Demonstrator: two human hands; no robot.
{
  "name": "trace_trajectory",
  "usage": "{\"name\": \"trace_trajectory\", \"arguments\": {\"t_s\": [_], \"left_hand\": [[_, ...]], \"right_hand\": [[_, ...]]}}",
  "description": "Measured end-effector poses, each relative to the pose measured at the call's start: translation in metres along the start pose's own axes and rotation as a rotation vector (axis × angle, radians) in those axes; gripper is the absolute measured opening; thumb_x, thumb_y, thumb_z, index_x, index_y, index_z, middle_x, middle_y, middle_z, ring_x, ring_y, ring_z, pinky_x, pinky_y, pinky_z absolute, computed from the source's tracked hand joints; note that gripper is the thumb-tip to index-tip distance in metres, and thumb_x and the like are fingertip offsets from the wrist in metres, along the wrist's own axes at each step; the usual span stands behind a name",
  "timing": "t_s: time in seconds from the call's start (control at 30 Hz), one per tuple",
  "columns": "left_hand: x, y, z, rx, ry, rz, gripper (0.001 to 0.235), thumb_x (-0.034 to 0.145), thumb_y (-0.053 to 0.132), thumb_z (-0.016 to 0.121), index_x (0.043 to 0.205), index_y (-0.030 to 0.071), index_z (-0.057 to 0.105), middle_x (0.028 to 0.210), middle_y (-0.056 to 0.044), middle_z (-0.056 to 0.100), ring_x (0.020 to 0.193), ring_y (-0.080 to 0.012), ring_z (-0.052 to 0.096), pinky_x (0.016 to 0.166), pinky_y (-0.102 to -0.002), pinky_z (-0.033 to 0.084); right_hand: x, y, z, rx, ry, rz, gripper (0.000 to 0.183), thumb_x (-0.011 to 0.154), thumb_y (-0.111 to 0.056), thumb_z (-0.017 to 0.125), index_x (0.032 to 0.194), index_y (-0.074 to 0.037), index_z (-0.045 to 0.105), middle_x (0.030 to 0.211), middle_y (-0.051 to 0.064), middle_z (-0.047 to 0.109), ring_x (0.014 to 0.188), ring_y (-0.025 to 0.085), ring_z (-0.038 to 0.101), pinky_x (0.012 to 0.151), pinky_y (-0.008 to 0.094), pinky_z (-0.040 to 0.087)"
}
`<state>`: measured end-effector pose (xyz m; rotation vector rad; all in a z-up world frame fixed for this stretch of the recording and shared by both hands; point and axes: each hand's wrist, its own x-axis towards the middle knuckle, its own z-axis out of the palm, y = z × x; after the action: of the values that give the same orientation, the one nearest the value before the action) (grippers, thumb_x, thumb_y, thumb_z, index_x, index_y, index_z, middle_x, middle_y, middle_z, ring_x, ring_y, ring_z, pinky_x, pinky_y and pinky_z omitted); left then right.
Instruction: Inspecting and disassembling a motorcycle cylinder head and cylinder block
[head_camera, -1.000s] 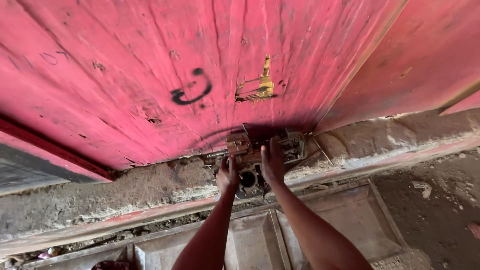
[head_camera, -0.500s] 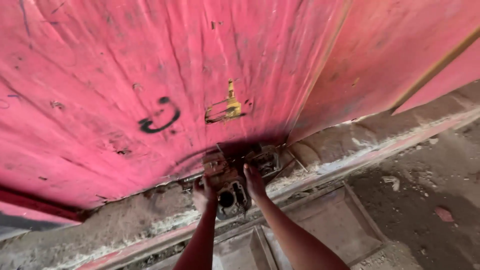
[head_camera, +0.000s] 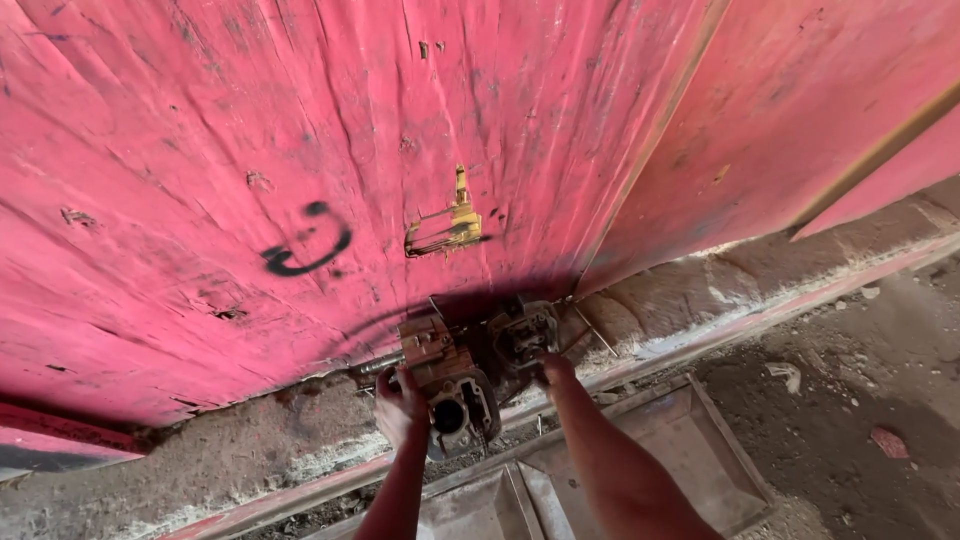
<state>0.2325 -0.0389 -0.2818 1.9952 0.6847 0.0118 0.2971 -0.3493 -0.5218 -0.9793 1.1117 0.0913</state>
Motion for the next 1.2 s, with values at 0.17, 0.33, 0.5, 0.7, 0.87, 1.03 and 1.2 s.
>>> {"name": "trace_trajectory", "arguments": {"t_s": [0.17, 0.33, 0.5, 0.7, 0.87, 1.03, 1.2], "left_hand": [[-0.008, 0.012, -0.006, -0.009, 0.021, -0.042, 0.063, 0.094, 0.053, 0.030, 0.131, 0.014, 0.062, 0.065, -0.010, 0.069, 0.049, -0.0227, 0.058, 0.046, -0.039, 0.044], [-0.003, 0.001, 0.001, 0.020, 0.025, -0.030, 0.067, 0.096, 0.056, 0.026, 0.137, 0.013, 0.057, 0.050, -0.004, 0.060, 0.035, -0.0158, 0.049, 0.033, -0.032, 0.038], [-0.001, 0.002, 0.000, 0.014, 0.023, -0.027, 0.069, 0.095, 0.054, 0.026, 0.137, 0.008, 0.057, 0.054, -0.006, 0.062, 0.035, -0.0138, 0.044, 0.033, -0.032, 0.034], [-0.008, 0.013, -0.006, 0.030, -0.006, -0.087, 0.061, 0.095, 0.051, 0.029, 0.135, 0.014, 0.057, 0.072, -0.013, 0.073, 0.050, -0.0238, 0.062, 0.044, -0.037, 0.045], [-0.002, 0.006, -0.002, 0.017, 0.017, -0.056, 0.063, 0.093, 0.052, 0.029, 0.133, 0.014, 0.060, 0.057, -0.010, 0.063, 0.045, -0.0213, 0.053, 0.043, -0.038, 0.040], [-0.006, 0.017, -0.008, 0.045, 0.014, -0.073, 0.061, 0.093, 0.049, 0.029, 0.129, 0.013, 0.062, 0.056, -0.011, 0.064, 0.044, -0.0227, 0.054, 0.044, -0.040, 0.043], [-0.009, 0.017, -0.011, 0.015, 0.037, -0.074, 0.057, 0.088, 0.050, 0.036, 0.128, 0.020, 0.065, 0.100, -0.019, 0.075, 0.091, -0.0427, 0.068, 0.077, -0.054, 0.047]], "right_hand": [[0.000, 0.007, 0.021, 0.166, -0.020, 0.029, 0.038, 0.079, -0.001, 0.070, 0.117, -0.003, 0.067, 0.110, 0.023, 0.070, 0.101, 0.039, 0.068, 0.077, 0.050, 0.061], [0.010, 0.015, 0.022, 0.141, -0.004, 0.034, 0.026, 0.083, -0.005, 0.067, 0.109, -0.005, 0.070, 0.104, 0.020, 0.072, 0.097, 0.038, 0.068, 0.074, 0.049, 0.060], [0.013, 0.016, 0.028, 0.219, 0.037, 0.038, 0.028, 0.083, -0.002, 0.063, 0.110, -0.006, 0.067, 0.105, 0.021, 0.069, 0.098, 0.038, 0.065, 0.075, 0.051, 0.059], [-0.009, 0.001, 0.029, 0.149, 0.010, 0.028, 0.033, 0.097, -0.013, 0.056, 0.129, -0.007, 0.059, 0.125, 0.023, 0.064, 0.116, 0.043, 0.060, 0.086, 0.061, 0.059], [-0.024, -0.001, 0.031, 0.227, 0.117, 0.027, 0.049, 0.077, 0.008, 0.052, 0.124, -0.006, 0.059, 0.117, 0.024, 0.063, 0.110, 0.045, 0.060, 0.079, 0.063, 0.060], [-0.058, -0.002, 0.017, 0.272, 0.183, 0.068, 0.051, 0.079, 0.015, 0.053, 0.125, -0.005, 0.059, 0.120, 0.023, 0.061, 0.111, 0.045, 0.059, 0.081, 0.065, 0.058], [-0.110, -0.006, -0.004, 0.422, 0.052, 0.106, 0.044, 0.069, 0.016, 0.059, 0.108, -0.003, 0.062, 0.107, 0.022, 0.067, 0.099, 0.039, 0.066, 0.083, 0.053, 0.062]]}}
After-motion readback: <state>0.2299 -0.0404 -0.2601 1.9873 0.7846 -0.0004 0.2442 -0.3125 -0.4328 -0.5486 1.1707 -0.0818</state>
